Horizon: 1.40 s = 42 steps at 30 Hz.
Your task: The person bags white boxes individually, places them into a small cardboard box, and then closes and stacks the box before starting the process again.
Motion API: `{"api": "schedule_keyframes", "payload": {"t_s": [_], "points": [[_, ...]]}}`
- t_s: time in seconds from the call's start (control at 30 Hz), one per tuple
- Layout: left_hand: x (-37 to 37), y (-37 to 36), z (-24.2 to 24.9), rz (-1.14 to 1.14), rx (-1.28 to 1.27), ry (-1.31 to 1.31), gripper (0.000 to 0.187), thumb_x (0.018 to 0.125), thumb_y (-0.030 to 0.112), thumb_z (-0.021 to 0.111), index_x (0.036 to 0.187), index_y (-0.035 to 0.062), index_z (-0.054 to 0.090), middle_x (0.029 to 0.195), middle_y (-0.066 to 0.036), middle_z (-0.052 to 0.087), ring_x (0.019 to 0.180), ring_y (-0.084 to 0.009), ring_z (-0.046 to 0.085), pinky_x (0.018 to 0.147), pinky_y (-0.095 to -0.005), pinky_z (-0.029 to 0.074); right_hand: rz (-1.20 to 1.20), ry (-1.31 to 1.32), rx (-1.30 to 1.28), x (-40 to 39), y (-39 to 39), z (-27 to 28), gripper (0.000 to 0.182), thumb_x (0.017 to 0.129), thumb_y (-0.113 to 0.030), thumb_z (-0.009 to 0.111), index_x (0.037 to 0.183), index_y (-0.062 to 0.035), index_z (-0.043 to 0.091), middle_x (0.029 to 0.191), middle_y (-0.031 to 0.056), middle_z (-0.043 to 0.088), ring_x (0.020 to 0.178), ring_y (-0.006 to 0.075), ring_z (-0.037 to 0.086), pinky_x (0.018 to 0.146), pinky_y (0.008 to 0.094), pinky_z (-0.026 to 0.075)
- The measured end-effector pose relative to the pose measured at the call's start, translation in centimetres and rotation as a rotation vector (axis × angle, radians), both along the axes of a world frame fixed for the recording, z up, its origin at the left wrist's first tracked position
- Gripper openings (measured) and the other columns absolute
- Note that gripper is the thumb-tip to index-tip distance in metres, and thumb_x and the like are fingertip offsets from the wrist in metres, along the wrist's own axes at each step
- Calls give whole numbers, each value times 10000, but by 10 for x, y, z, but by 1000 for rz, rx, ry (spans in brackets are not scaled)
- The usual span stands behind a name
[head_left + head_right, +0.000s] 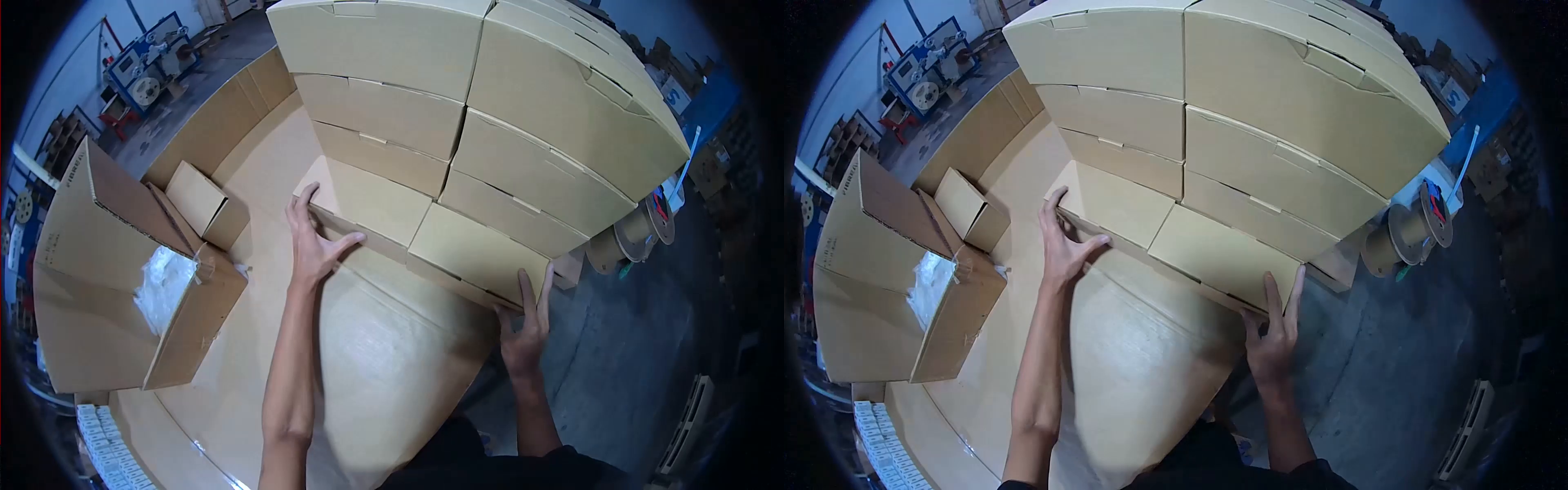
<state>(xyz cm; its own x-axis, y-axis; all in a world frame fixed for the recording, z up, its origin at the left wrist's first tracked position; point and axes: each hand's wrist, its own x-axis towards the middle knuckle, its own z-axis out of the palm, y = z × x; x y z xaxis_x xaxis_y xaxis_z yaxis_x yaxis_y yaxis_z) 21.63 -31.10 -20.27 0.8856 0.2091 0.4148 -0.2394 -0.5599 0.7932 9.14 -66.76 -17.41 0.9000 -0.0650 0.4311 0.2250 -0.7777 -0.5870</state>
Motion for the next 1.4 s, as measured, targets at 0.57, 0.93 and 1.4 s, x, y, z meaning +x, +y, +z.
{"api": "schedule_keyframes", "payload": {"t_s": [0.57, 0.93, 1.4], "points": [[-8, 6, 6, -5, 21, 14, 530, 909, 273, 768, 1344, 65, 548, 1451, -246, 429, 1375, -404, 452, 1175, -489, 362, -393, -116, -130, -3, 44, -8, 581, 872, -436, 793, 1174, 18, 593, 1197, 221, 499, 1189, 391, 456, 997, 506, 381], [0, 81, 71, 645, 282, 23, 539, 1024, 407, 573, 1357, -13, 520, 1558, -308, 343, 1440, -552, 302, 1209, -633, 207, 866, 285, 885, 82, 238, 32, 336, 1010, -65, 529, 1324, 51, 560, 1300, 197, 633, 1279, 287, 587, 1117, 394, 430], [33, 109, 40, 1055, 293, 185, 669, 987, 397, 582, 1447, -72, 453, 1569, -351, 314, 1456, -542, 288, 1203, -602, 243, 1324, 906, 1336, 244, 447, -46, 893, 998, -791, 190, 1676, -250, -23, 1725, 216, 53, 1598, 321, 92, 1284, 454, 48]]}}
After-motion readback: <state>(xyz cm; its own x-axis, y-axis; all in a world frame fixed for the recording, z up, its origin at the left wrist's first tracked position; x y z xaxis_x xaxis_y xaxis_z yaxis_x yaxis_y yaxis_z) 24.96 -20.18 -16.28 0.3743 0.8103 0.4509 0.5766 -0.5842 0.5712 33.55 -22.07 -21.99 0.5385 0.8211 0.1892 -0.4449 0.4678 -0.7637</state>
